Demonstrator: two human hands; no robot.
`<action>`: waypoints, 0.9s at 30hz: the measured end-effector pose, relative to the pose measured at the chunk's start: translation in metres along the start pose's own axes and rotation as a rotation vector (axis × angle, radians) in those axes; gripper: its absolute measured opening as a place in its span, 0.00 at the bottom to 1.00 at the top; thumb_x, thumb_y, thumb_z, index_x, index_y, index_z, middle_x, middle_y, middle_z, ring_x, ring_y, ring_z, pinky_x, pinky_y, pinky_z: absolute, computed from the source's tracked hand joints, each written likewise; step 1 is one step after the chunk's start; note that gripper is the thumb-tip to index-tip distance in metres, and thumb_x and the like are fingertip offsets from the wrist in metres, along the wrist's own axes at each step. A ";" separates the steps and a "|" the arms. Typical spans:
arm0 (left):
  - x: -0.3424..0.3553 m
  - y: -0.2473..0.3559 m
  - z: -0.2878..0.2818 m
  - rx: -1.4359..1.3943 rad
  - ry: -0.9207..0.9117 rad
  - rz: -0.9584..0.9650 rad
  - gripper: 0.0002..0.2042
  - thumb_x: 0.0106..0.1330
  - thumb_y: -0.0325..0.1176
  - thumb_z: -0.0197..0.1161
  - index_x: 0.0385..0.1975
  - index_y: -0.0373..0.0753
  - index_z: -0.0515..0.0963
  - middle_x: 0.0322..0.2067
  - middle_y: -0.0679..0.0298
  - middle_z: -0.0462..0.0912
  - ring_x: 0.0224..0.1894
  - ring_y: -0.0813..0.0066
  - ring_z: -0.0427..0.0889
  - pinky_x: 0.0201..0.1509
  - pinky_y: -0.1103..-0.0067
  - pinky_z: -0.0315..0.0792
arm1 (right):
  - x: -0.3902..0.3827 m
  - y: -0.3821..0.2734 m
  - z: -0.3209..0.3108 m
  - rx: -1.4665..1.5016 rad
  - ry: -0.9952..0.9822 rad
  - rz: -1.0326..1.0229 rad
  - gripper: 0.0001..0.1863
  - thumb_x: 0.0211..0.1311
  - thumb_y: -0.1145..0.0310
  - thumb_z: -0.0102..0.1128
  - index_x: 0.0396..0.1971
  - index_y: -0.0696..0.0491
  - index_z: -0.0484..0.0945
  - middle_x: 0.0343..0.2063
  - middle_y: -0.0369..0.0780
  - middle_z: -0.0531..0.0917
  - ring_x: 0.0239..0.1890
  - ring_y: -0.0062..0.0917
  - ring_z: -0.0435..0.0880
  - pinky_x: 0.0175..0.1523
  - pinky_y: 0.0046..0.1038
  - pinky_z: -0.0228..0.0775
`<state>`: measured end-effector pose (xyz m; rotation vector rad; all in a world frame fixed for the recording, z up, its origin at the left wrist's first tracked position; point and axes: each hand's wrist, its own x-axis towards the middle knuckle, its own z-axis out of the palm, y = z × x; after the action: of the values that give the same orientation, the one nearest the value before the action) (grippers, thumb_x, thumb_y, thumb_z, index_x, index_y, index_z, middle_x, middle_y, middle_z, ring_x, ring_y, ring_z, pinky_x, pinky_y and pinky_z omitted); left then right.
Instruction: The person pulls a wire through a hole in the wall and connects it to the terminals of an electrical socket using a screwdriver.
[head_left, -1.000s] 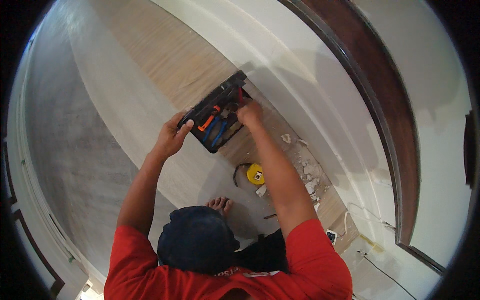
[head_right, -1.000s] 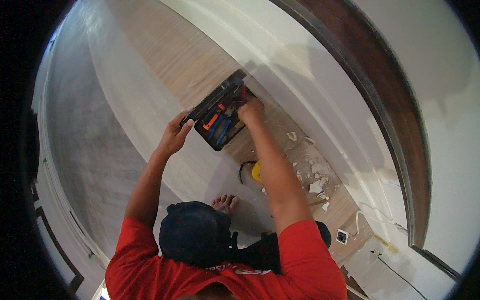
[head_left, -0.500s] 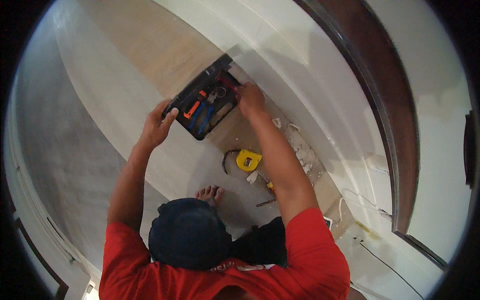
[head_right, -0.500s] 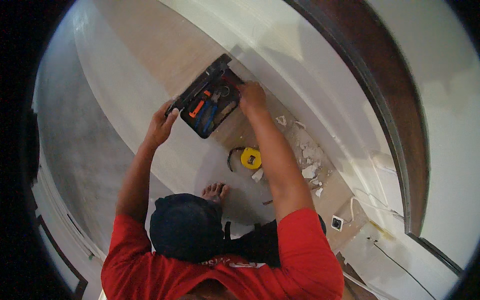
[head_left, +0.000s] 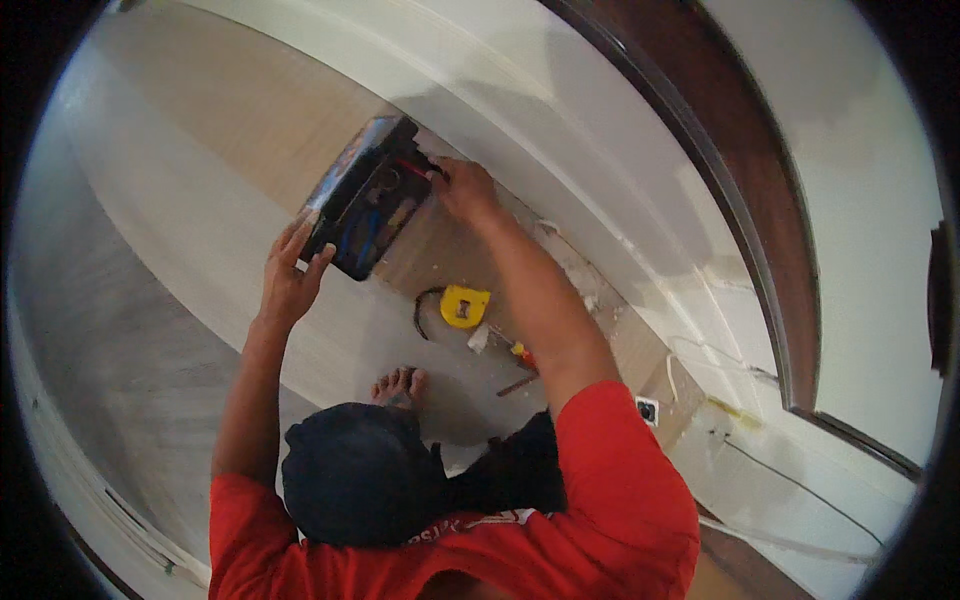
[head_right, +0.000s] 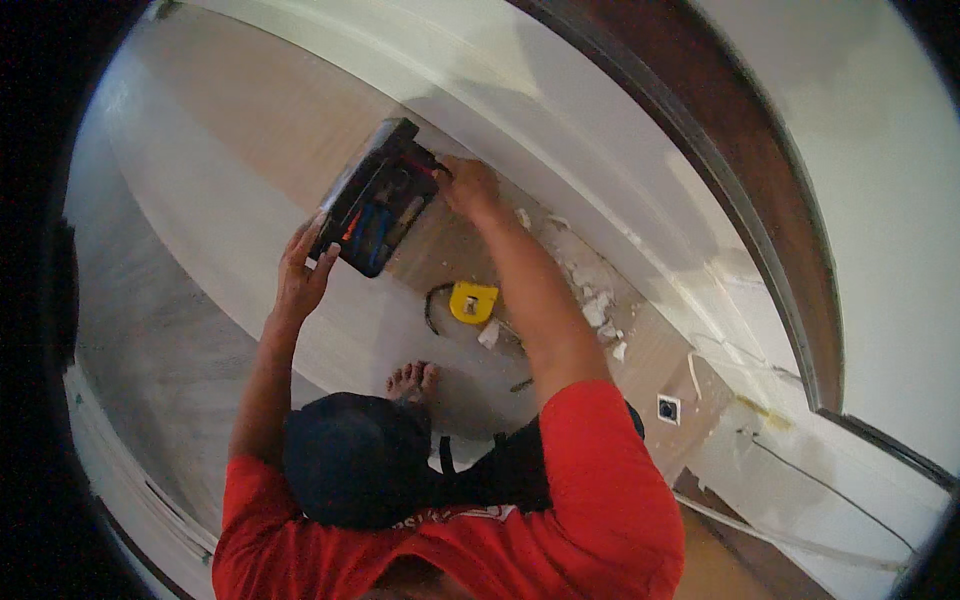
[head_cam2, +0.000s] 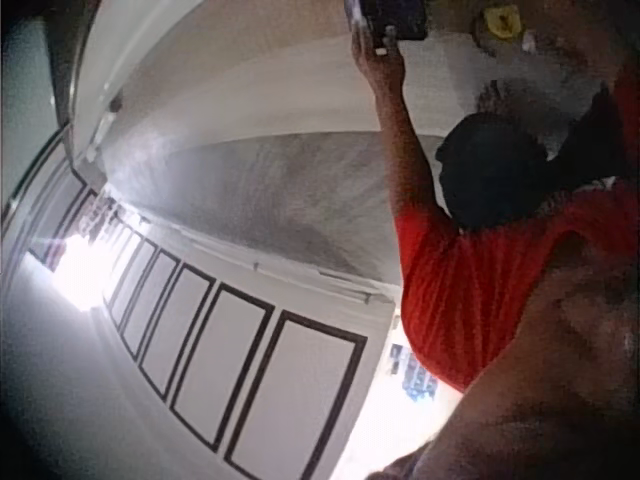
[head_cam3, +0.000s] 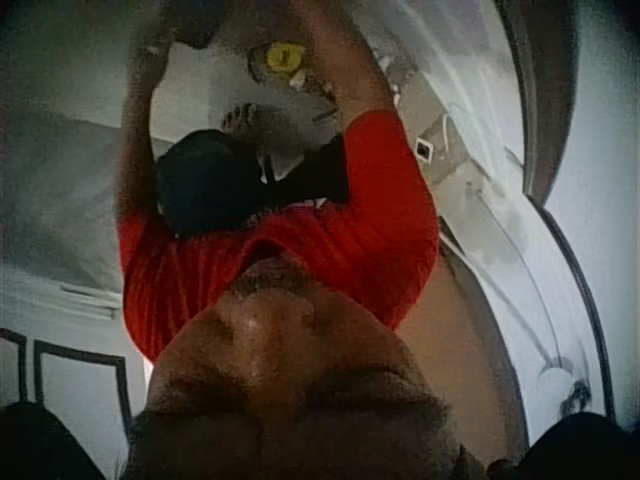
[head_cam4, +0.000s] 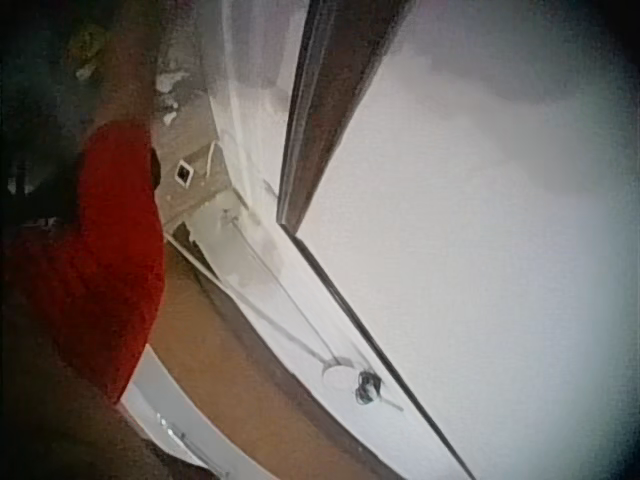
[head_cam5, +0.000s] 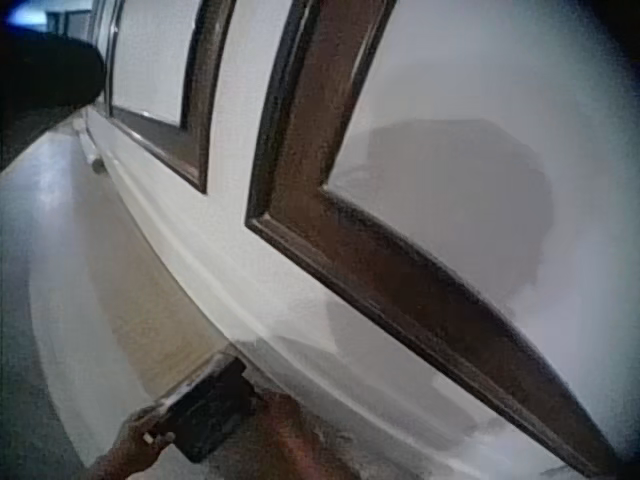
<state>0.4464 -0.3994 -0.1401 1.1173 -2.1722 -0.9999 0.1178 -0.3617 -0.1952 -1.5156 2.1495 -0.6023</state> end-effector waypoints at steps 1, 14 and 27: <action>-0.001 0.001 0.006 0.048 0.017 0.030 0.26 0.61 0.36 0.71 0.60 0.38 0.74 0.59 0.47 0.74 0.61 0.47 0.73 0.64 0.63 0.68 | -0.007 0.006 -0.010 0.016 -0.004 0.007 0.14 0.62 0.56 0.61 0.41 0.48 0.85 0.34 0.48 0.85 0.37 0.46 0.84 0.43 0.43 0.76; -0.046 0.054 0.046 0.497 -0.271 0.032 0.38 0.55 0.40 0.76 0.67 0.43 0.67 0.73 0.47 0.53 0.74 0.43 0.53 0.72 0.52 0.54 | -0.266 0.066 -0.103 -0.340 -0.757 -0.027 0.19 0.61 0.52 0.59 0.36 0.54 0.82 0.32 0.48 0.85 0.39 0.45 0.85 0.44 0.46 0.76; -0.016 0.208 0.043 -0.270 -0.259 -0.081 0.23 0.67 0.34 0.66 0.59 0.31 0.74 0.54 0.53 0.81 0.56 0.66 0.79 0.62 0.69 0.71 | -0.330 0.155 -0.114 0.431 -0.361 0.416 0.21 0.54 0.59 0.64 0.44 0.56 0.78 0.31 0.46 0.85 0.36 0.35 0.85 0.45 0.35 0.76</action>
<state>0.3270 -0.2881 -0.0040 1.0001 -2.1140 -1.4965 0.0339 0.0090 -0.1587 -0.8415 1.8273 -0.5484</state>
